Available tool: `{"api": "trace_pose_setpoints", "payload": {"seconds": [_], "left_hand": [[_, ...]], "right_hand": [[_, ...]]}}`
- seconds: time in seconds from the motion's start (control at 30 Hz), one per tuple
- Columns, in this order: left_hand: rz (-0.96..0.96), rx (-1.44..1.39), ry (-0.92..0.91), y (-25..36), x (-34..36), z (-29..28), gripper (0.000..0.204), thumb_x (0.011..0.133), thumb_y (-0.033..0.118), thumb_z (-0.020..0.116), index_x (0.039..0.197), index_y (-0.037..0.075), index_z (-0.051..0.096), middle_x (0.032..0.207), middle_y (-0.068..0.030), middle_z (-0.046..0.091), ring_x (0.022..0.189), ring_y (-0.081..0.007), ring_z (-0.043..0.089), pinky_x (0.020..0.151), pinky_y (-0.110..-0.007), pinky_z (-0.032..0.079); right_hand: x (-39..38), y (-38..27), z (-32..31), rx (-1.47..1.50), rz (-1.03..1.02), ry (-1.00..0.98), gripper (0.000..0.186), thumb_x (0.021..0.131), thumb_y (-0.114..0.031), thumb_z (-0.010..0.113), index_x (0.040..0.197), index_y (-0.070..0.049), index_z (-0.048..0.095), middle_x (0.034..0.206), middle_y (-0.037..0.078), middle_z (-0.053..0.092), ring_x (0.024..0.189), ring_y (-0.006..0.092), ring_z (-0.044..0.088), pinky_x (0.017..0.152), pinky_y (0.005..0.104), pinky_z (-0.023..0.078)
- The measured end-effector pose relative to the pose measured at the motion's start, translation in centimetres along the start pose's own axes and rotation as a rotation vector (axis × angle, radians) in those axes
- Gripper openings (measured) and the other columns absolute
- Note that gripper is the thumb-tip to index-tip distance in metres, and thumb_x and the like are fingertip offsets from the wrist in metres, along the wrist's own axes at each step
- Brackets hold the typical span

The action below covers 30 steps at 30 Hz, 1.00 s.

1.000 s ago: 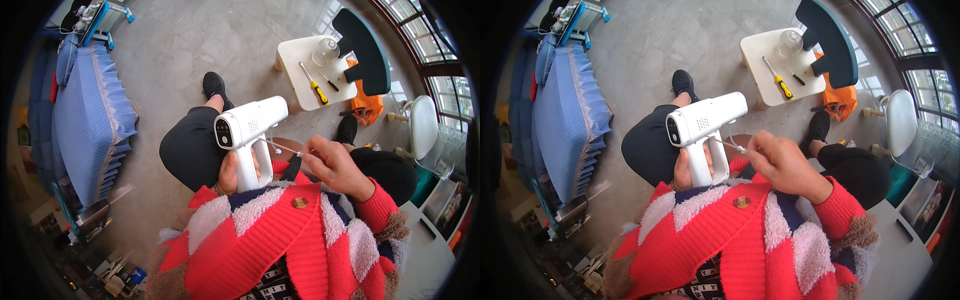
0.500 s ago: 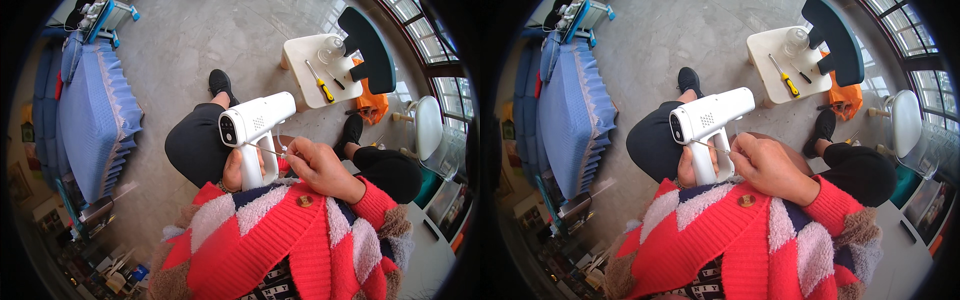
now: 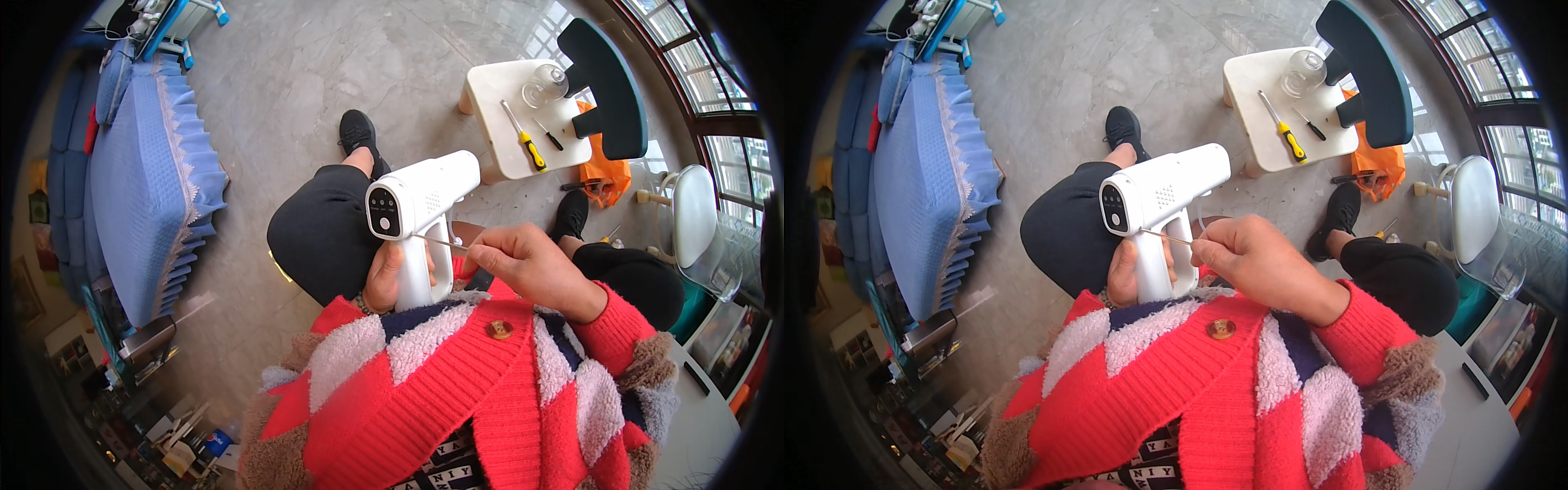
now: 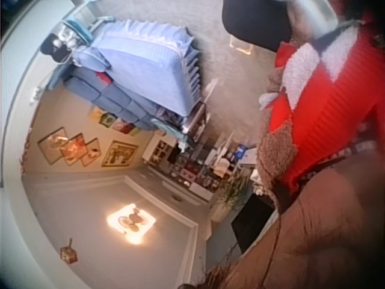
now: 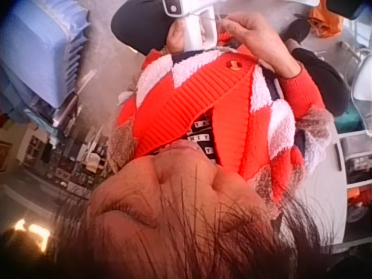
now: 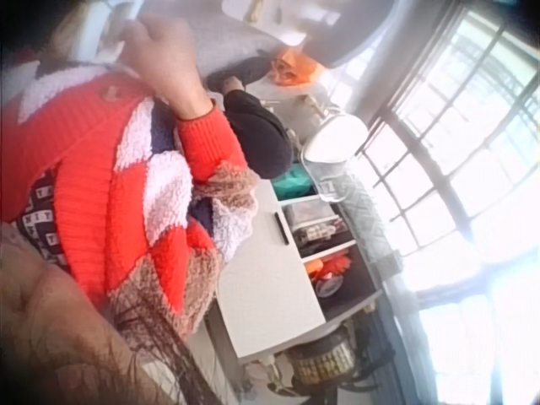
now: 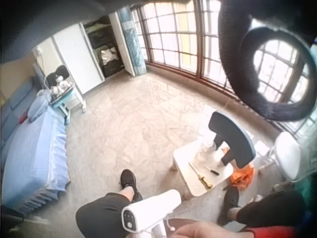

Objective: The person sits on the floor and uses a screwdriver to repeatedly loosen and tighten screws on a white handheld electronic device. They rotate the device to access different screw locations and switch between two screwdrivers during the process.

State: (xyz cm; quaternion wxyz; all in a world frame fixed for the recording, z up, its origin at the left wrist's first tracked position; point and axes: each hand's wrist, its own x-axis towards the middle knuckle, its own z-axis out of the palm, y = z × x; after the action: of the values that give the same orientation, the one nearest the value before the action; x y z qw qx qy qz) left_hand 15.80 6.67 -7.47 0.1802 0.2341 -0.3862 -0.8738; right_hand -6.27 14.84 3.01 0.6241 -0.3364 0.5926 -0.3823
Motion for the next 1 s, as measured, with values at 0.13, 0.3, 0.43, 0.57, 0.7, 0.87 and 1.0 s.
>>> {"api": "trace_pose_setpoints", "payload": {"seconds": [0.13,0.3,0.43,0.57,0.7,0.87,1.0], "left_hand": [[-0.015,0.039,-0.022,0.0,0.0,-0.3,0.07,0.094,0.06,0.039,0.131,0.0,0.039,0.087,-0.0095,0.059,0.069,-0.0138,0.06,0.065,-0.027,0.05],[-0.055,0.067,-0.031,0.3,-0.1,-0.3,0.071,0.093,0.06,0.04,0.13,-0.001,0.04,0.086,-0.0081,0.059,0.071,-0.0131,0.06,0.066,-0.027,0.05],[-0.031,0.089,-0.036,0.6,0.0,0.1,0.073,0.093,0.06,0.041,0.132,-0.001,0.039,0.089,-0.0083,0.06,0.074,-0.013,0.06,0.068,-0.026,0.049],[-0.03,0.199,-0.044,1.1,0.2,0.4,0.071,0.094,0.058,0.041,0.132,-0.001,0.038,0.089,-0.0086,0.059,0.074,-0.0132,0.06,0.067,-0.026,0.049],[-0.051,0.331,-0.055,1.3,0.1,0.5,0.071,0.094,0.058,0.04,0.132,-0.001,0.038,0.089,-0.0089,0.059,0.073,-0.0137,0.061,0.067,-0.026,0.049],[-0.092,0.268,-0.091,1.2,0.2,0.1,0.071,0.094,0.058,0.039,0.131,-0.003,0.038,0.09,-0.0095,0.059,0.074,-0.014,0.061,0.069,-0.027,0.049],[-0.095,0.261,-0.073,1.1,0.1,0.0,0.071,0.094,0.058,0.038,0.131,-0.002,0.038,0.09,-0.0098,0.059,0.075,-0.0142,0.061,0.069,-0.027,0.05]], "right_hand": [[0.1,-0.8,-0.7,-0.141,0.002,-0.016,0.02,0.091,-0.014,0.058,0.088,0.004,0.067,0.066,0.013,0.062,0.059,0.0183,0.06,0.059,0.0336,0.047],[0.7,-1.0,-0.6,-0.331,-0.101,0.023,0.026,0.094,-0.016,0.056,0.087,0.007,0.066,0.063,0.007,0.061,0.055,0.0121,0.055,0.054,0.0298,0.045],[0.0,-1.1,-1.0,0.457,0.392,-0.141,0.026,0.096,-0.018,0.053,0.089,0.003,0.067,0.055,-0.001,0.047,0.044,0.0071,0.037,0.042,0.024,0.029],[0.2,-0.8,-1.3,0.766,0.518,-0.216,0.025,0.096,-0.019,0.053,0.091,0.001,0.066,0.053,-0.006,0.036,0.042,0.0037,0.024,0.038,0.022,0.017],[0.6,-0.8,-1.5,0.481,0.48,-0.173,0.025,0.095,-0.017,0.052,0.085,0.002,0.065,0.055,-0.003,0.042,0.044,0.007,0.034,0.04,0.0246,0.027],[0.7,-0.1,0.3,-0.104,-0.009,-0.04,0.022,0.092,-0.014,0.055,0.081,0.003,0.064,0.064,0.007,0.055,0.06,0.0141,0.053,0.058,0.0311,0.043],[0.8,0.2,0.5,-0.148,-0.049,-0.004,0.018,0.09,-0.012,0.056,0.083,0.002,0.065,0.066,0.012,0.056,0.062,0.0153,0.055,0.06,0.0317,0.045]]}}
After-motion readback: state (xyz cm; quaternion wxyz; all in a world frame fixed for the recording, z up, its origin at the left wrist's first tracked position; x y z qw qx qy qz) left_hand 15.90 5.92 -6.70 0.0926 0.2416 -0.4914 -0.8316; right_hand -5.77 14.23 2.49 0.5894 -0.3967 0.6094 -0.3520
